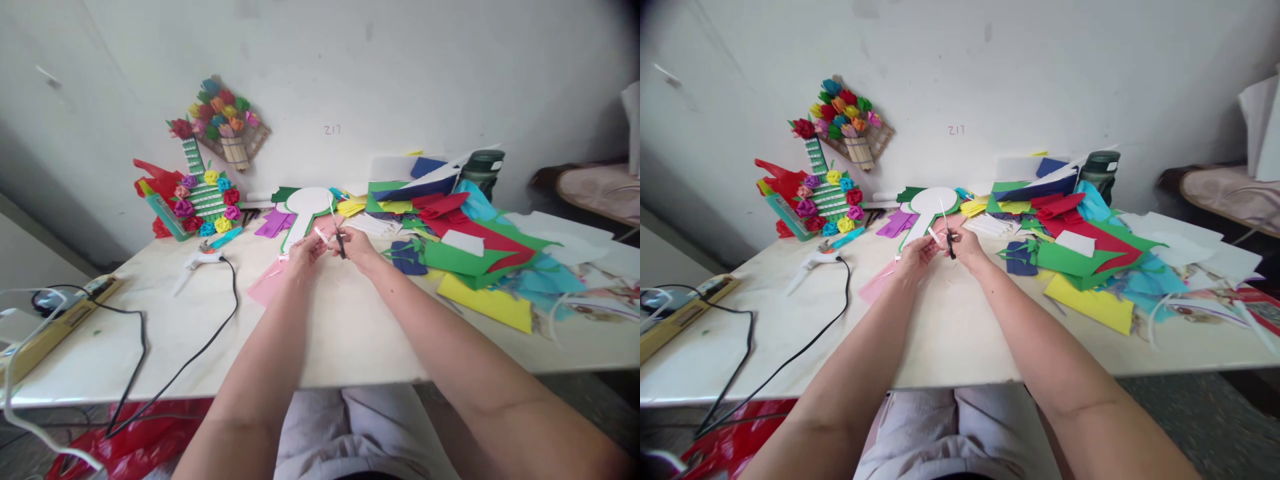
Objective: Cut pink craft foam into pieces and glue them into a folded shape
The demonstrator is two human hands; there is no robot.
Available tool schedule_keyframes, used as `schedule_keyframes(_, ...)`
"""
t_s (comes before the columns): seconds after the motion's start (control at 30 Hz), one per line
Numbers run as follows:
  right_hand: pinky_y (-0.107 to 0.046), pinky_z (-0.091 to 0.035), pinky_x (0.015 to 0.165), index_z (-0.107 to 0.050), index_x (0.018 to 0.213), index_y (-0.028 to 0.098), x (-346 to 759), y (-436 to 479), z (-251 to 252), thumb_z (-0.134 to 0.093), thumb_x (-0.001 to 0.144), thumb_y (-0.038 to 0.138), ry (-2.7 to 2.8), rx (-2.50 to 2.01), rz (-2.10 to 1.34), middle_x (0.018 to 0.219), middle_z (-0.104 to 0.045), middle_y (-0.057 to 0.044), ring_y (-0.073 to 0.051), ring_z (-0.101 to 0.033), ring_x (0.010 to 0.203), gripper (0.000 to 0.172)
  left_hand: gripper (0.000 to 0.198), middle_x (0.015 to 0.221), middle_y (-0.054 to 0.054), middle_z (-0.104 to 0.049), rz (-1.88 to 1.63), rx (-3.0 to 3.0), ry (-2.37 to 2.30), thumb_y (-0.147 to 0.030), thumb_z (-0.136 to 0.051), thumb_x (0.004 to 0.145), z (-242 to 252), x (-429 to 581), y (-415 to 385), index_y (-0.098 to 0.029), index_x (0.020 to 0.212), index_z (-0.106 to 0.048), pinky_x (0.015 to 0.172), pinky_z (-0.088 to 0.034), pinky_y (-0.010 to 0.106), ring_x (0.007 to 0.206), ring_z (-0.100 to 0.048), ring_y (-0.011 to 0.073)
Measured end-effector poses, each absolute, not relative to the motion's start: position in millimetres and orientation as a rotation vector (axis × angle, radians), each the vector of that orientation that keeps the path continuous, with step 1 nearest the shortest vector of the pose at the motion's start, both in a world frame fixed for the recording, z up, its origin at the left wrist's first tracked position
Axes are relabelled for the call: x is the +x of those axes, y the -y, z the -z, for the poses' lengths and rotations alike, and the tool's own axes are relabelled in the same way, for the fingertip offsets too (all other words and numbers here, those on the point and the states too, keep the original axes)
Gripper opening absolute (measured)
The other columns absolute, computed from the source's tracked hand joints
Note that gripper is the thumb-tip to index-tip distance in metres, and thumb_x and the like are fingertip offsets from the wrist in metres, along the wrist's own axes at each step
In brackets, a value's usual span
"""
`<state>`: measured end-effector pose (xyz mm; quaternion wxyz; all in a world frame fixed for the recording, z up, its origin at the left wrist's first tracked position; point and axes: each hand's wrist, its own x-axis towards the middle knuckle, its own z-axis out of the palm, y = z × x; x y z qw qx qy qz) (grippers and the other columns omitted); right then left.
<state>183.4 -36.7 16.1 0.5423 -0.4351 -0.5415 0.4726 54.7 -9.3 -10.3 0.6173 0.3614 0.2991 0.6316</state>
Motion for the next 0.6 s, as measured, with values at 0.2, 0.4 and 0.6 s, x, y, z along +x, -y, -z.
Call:
schedule_keyframes(0.2, -0.017, -0.035, 0.041, -0.056, 0.084, 0.014, 184.4, 39.2, -20.6, -0.069, 0.052, 0.022, 1.258, -1.040, -1.164, 0.052, -0.053, 0.006, -0.006, -0.048, 0.043, 0.035, 0.010, 0.059, 0.005, -0.063, -1.396, 0.849, -0.694, -0.018, -0.063, 0.065, 6.8, 55.2, 9.9, -0.009, 0.068, -0.063, 0.052, -0.049, 0.019, 0.052, -0.059, 0.0104)
schedule_keyframes(0.4, -0.017, -0.033, 0.040, -0.056, 0.086, 0.014, 185.9, 39.1, -16.3, -0.068, 0.053, 0.019, 1.334, -0.966, -1.291, 0.055, -0.056, 0.005, -0.006, -0.049, 0.041, 0.035, 0.019, 0.048, -0.001, -0.054, -1.390, 0.926, -0.701, -0.027, -0.069, 0.062, 8.3, 52.9, 12.2, -0.011, 0.067, -0.061, 0.044, -0.044, 0.017, 0.043, -0.052, 0.0073)
schedule_keyframes(0.6, -0.014, -0.023, 0.033, -0.057, 0.087, 0.015, 190.9, 35.8, -13.8, -0.068, 0.060, 0.028, 1.387, -0.980, -1.307, 0.055, -0.058, 0.002, -0.005, -0.049, 0.040, 0.032, 0.017, 0.047, -0.003, -0.052, -1.467, 0.849, -0.705, -0.023, -0.068, 0.063, 7.5, 47.4, 10.8, -0.010, 0.067, -0.059, 0.042, -0.042, 0.016, 0.040, -0.048, 0.0050)
